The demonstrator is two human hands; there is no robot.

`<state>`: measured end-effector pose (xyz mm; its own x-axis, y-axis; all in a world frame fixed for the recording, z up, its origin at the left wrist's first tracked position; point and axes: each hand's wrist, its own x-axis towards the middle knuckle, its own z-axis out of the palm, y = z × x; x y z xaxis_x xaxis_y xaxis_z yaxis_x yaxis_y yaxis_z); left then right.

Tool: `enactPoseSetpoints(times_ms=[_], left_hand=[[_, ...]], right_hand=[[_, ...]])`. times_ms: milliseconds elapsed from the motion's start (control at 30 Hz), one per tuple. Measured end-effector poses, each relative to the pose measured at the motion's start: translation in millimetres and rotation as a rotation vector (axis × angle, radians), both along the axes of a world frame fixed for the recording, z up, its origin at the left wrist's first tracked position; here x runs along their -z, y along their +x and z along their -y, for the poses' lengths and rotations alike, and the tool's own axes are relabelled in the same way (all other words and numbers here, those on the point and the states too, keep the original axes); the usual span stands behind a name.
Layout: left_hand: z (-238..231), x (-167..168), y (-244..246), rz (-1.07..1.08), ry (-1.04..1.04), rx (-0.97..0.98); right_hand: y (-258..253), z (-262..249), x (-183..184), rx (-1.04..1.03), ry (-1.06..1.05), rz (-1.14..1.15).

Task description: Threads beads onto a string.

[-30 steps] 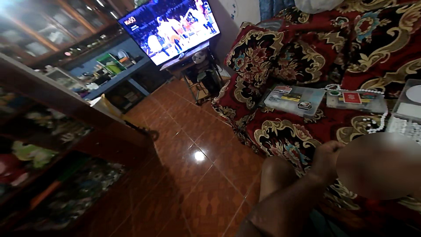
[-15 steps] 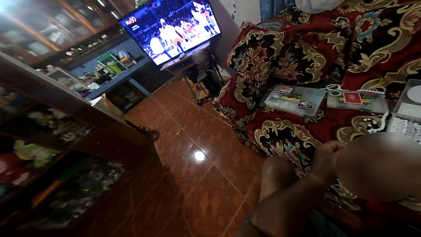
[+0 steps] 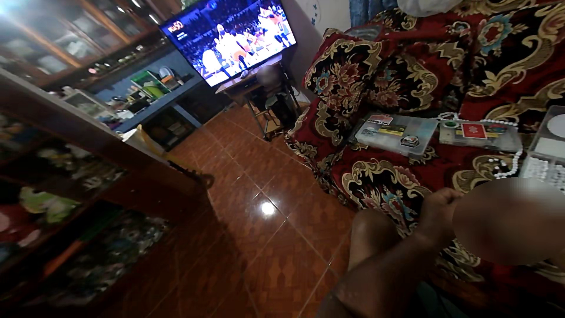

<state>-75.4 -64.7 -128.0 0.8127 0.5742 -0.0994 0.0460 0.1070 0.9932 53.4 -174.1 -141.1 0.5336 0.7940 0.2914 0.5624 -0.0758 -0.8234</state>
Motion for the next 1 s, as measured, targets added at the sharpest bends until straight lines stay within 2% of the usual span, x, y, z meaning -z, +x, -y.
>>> enactPoseSetpoints(times_ms=[767, 1000], left_hand=[[-0.7, -1.6, 1.0, -0.022, 0.010, -0.007], [-1.2, -2.1, 0.3, -0.029, 0.013, -0.002]], right_hand=[[1.9, -1.5, 1.7, -0.009, -0.008, -0.001], [-0.1, -0.5, -6.5, -0.021, -0.080, -0.003]])
